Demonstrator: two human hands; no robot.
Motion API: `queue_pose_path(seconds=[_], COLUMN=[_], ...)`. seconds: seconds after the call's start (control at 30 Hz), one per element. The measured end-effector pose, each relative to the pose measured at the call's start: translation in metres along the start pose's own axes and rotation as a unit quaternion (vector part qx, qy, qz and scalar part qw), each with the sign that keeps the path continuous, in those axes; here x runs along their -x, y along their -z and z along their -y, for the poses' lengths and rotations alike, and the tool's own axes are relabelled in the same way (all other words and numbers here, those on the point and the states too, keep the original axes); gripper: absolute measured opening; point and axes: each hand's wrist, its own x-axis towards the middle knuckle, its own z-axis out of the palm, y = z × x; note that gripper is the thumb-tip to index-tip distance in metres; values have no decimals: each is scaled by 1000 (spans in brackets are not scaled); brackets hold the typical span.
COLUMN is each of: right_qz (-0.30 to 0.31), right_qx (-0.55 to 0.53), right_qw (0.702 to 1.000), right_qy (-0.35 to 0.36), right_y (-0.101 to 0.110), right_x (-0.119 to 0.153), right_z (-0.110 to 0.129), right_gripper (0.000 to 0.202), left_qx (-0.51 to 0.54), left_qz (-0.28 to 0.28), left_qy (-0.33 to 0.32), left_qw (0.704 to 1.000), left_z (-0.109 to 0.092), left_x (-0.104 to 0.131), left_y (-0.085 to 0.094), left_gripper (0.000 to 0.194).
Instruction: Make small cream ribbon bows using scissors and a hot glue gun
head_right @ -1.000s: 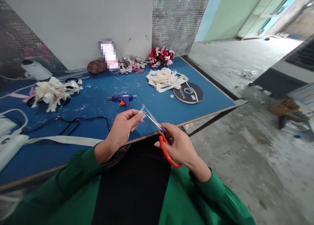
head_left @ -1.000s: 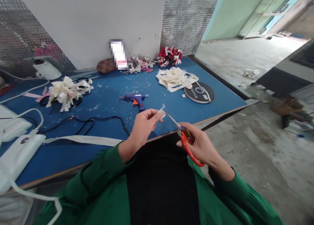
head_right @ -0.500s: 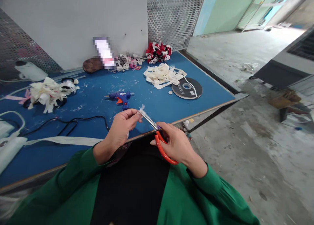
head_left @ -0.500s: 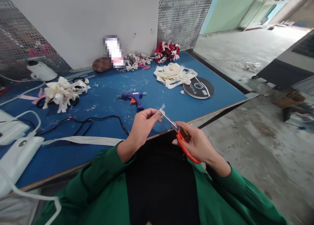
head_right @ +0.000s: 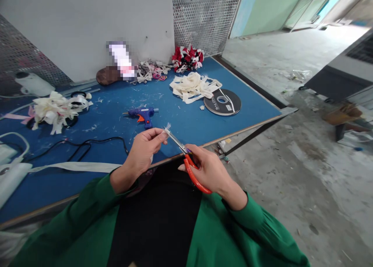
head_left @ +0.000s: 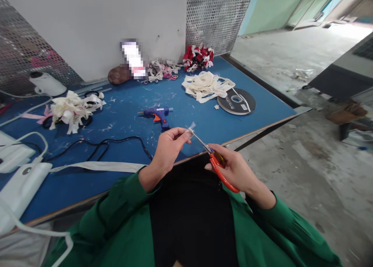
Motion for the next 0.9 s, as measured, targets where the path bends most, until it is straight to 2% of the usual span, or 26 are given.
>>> queue_pose_path(seconds=[0.23,0.43,0.67,0.9], right_qz=[-4,-21,-11,-10], right_qx=[0,0,49,35], right_qw=[1000,1000,998,999], right_qy=[5,14,-26,-11], right_y=[-1,-4,-2,-2], right_x=[1,2,4,4], right_z=[-1,-3,-1,0], right_gripper=[43,45,49,43], left_qx=[23,45,28,-21], left_qz=[-6,29,22,5], left_qy=[11,39,19,-4], left_qw=[1000,998,999,1000], left_z=[-1,-2,-1,0], left_x=[0,1,0,1], left_y=[0,1,2,1], left_gripper=[19,19,19,19])
